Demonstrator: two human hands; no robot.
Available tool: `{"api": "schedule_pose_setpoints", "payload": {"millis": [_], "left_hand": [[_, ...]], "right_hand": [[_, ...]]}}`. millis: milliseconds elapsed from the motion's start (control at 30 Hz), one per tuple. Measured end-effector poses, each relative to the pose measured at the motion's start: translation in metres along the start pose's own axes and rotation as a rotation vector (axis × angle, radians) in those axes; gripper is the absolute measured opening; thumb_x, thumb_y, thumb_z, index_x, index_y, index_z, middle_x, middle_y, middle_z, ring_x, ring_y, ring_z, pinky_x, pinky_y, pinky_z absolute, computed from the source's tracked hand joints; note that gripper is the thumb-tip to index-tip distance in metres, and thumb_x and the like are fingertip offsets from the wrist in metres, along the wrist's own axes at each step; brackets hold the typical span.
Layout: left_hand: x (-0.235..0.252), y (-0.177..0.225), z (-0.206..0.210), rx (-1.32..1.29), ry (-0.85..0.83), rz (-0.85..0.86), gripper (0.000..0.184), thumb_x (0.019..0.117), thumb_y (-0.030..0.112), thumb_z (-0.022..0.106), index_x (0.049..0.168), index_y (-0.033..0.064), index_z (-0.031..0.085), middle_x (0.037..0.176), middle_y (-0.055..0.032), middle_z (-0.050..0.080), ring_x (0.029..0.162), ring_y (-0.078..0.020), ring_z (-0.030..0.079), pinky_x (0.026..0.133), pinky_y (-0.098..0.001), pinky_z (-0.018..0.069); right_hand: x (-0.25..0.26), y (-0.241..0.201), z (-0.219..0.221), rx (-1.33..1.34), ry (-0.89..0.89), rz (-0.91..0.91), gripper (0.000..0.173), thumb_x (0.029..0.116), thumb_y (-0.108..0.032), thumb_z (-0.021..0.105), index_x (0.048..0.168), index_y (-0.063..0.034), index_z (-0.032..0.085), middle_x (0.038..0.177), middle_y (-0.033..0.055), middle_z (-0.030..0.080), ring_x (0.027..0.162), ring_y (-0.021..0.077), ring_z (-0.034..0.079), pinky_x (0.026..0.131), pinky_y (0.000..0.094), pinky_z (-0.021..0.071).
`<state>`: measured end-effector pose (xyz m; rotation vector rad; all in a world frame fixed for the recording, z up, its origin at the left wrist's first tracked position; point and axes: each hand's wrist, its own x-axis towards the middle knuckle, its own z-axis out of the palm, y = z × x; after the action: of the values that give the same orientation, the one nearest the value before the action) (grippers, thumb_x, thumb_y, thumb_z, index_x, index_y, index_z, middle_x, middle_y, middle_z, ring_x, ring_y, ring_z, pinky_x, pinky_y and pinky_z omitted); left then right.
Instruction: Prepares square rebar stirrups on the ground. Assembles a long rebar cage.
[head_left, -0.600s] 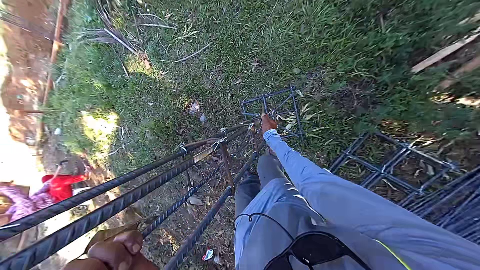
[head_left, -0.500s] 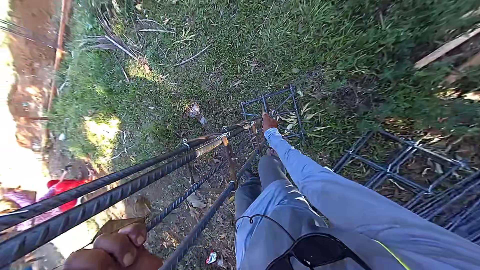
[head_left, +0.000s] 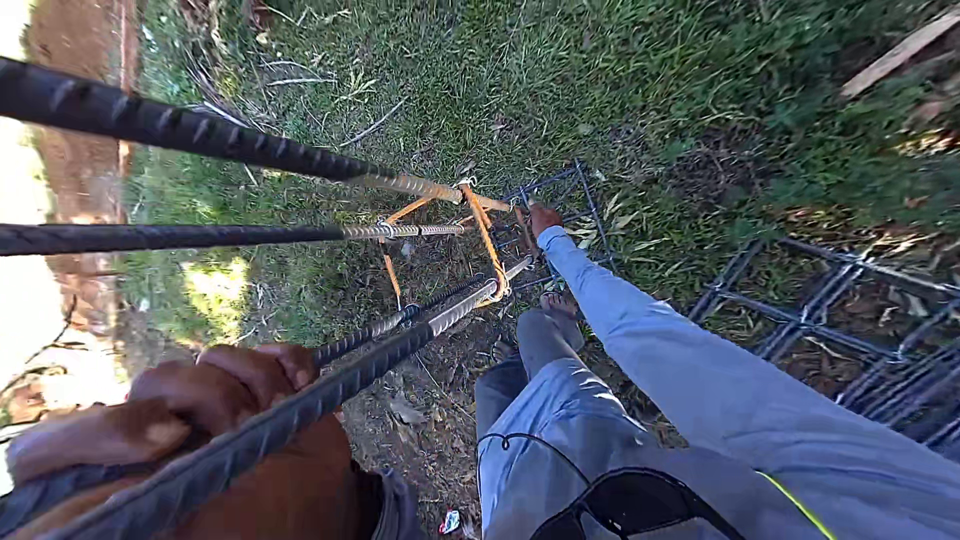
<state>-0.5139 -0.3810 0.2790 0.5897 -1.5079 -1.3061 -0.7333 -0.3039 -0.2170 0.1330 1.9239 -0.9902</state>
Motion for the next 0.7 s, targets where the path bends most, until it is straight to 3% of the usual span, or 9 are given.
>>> {"api": "schedule_pose_setpoints", "payload": {"millis": [67,133,167,233,300,433,567,700], "left_hand": [[0.007,-0.009,0.021,-0.03,-0.018,-0.013,0.037,0.1112,0.028,0.031,0.085,0.0099,0.05,0.062,-0.0004,0.046,0.051,-0.0149,0.048,0.052,-0.0319,0.05],[0.012,-0.016,0.048,-0.005,-0.027,-0.005,0.041,0.1123,0.029,0.025,0.083,0.0134,0.049,0.06,0.0038,0.042,0.05,-0.0105,0.045,0.049,-0.0258,0.0454],[0.014,-0.019,0.062,0.009,-0.027,-0.005,0.044,0.1124,0.029,0.022,0.08,0.0151,0.049,0.057,0.0054,0.041,0.048,-0.0091,0.044,0.047,-0.0245,0.0451],[0.018,-0.023,0.086,-0.013,-0.115,0.009,0.046,0.1123,0.033,0.022,0.078,0.0166,0.049,0.055,0.0061,0.04,0.047,-0.0095,0.044,0.047,-0.0257,0.0451],[0.022,-0.026,0.1,-0.021,-0.21,0.049,0.045,0.1122,0.037,0.02,0.083,0.0164,0.047,0.058,0.0049,0.041,0.048,-0.0118,0.045,0.048,-0.0275,0.047],[0.021,-0.035,0.119,-0.103,-0.279,0.069,0.037,0.1127,0.038,0.021,0.097,0.0159,0.045,0.063,0.0039,0.04,0.053,-0.0131,0.045,0.052,-0.0287,0.0468],[0.012,-0.039,0.124,-0.122,-0.32,0.075,0.026,0.1119,0.037,0.032,0.098,0.0193,0.044,0.066,0.0065,0.039,0.055,-0.0091,0.044,0.054,-0.025,0.0455],[-0.001,-0.033,0.122,-0.081,-0.413,0.074,0.026,0.1105,0.044,0.037,0.102,0.0207,0.046,0.072,0.006,0.039,0.061,-0.0079,0.042,0.057,-0.0234,0.0417]], "right_hand": [[-0.004,0.0,-0.015,0.029,-0.029,0.018,0.066,0.1093,-0.055,0.033,0.132,-0.0036,0.067,0.131,0.0255,0.065,0.127,0.0407,0.059,0.11,0.0614,0.0422],[-0.001,0.002,-0.031,0.046,-0.056,0.017,0.063,0.1101,-0.053,0.036,0.133,-0.0019,0.065,0.121,0.0266,0.067,0.11,0.0388,0.066,0.099,0.0571,0.0506],[0.003,0.006,-0.04,0.01,-0.069,0.002,0.063,0.11,-0.052,0.036,0.134,-0.0013,0.064,0.124,0.0277,0.066,0.115,0.0395,0.065,0.102,0.0577,0.0496],[0.01,0.011,-0.063,-0.03,-0.069,-0.012,0.067,0.1089,-0.055,0.037,0.141,0.0003,0.059,0.142,0.0302,0.056,0.138,0.0438,0.051,0.116,0.0623,0.0363],[0.003,0.008,-0.088,0.042,-0.038,-0.024,0.069,0.1075,-0.057,0.04,0.143,0.0001,0.056,0.142,0.0293,0.057,0.134,0.0449,0.054,0.112,0.0632,0.041],[-0.054,-0.03,-0.157,0.212,-0.022,-0.107,0.063,0.1083,-0.057,0.035,0.14,-0.0077,0.059,0.13,0.0193,0.066,0.112,0.0359,0.068,0.094,0.0573,0.055],[-0.13,-0.067,-0.208,0.309,0.053,-0.271,0.055,0.1105,-0.049,0.035,0.138,-0.0084,0.061,0.125,0.0148,0.069,0.103,0.0276,0.071,0.09,0.0491,0.0586],[-0.189,-0.11,-0.24,0.352,0.081,-0.506,0.05,0.1101,-0.046,0.039,0.132,-0.0088,0.065,0.115,0.0094,0.072,0.095,0.0215,0.073,0.084,0.0429,0.0616]]}}
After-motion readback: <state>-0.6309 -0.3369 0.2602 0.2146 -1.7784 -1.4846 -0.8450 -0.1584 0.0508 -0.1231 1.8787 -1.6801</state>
